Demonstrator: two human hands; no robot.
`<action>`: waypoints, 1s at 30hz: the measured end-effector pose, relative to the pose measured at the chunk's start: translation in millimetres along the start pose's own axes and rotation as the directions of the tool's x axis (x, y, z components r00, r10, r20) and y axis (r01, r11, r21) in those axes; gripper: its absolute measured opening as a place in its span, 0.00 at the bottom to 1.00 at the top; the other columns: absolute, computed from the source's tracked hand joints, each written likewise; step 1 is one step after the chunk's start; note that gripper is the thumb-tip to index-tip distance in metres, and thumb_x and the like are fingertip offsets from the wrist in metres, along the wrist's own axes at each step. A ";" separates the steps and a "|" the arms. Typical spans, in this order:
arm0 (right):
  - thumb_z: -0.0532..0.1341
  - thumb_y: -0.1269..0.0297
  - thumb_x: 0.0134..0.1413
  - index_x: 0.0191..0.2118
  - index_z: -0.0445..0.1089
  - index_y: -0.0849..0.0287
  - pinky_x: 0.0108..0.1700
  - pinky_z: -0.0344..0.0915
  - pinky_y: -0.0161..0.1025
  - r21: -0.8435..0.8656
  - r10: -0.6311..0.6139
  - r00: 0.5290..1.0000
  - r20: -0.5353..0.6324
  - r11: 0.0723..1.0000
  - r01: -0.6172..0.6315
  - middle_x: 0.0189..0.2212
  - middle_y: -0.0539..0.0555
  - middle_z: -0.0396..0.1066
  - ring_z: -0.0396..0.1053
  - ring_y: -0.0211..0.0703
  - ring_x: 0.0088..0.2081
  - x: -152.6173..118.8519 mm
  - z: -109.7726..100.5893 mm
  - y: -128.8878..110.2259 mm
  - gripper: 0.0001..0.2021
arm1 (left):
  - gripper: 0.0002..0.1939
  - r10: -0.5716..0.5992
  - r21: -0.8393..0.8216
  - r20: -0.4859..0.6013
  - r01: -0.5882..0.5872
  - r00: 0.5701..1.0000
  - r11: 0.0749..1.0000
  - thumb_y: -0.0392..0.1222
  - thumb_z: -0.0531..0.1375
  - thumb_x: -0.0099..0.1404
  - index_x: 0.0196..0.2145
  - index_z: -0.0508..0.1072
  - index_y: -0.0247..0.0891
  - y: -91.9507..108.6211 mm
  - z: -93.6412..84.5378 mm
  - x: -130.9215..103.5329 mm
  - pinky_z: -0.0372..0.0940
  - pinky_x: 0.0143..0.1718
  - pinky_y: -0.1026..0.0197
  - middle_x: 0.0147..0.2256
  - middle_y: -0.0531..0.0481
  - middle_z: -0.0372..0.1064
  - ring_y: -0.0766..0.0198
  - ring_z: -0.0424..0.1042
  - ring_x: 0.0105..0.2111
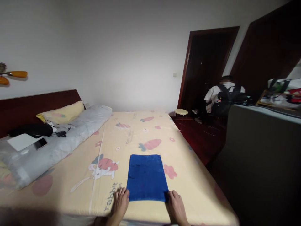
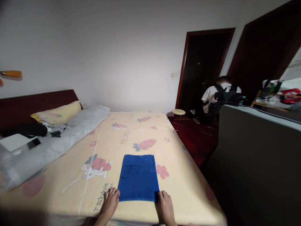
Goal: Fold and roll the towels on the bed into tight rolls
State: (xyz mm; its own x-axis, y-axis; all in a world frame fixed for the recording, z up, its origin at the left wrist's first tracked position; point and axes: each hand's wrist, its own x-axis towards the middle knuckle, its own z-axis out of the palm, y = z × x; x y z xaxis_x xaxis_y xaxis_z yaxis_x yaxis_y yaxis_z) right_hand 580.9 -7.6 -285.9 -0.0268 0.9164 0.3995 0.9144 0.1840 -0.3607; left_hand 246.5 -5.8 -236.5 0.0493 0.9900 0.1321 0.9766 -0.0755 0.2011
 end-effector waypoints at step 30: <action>0.52 0.81 0.47 0.37 0.70 0.56 0.41 0.55 0.41 -0.053 -0.011 0.999 -0.030 0.999 0.010 0.32 0.53 0.69 0.65 0.45 0.36 1.2 30.6 -39.9 0.16 | 0.17 -0.033 0.081 -0.039 0.036 0.999 0.996 0.41 0.50 0.66 0.49 0.73 0.44 27.7 39.3 -2.0 0.56 0.55 0.52 0.51 0.47 0.71 0.53 0.64 0.54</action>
State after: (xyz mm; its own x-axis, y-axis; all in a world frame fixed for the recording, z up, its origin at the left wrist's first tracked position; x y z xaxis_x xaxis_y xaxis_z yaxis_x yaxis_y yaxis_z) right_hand 532.1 -3.0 -296.8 -0.0251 0.9031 0.4288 0.9341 0.1740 -0.3118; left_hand 281.7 -5.1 -269.3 0.0086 0.9866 0.1632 0.9915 -0.0296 0.1266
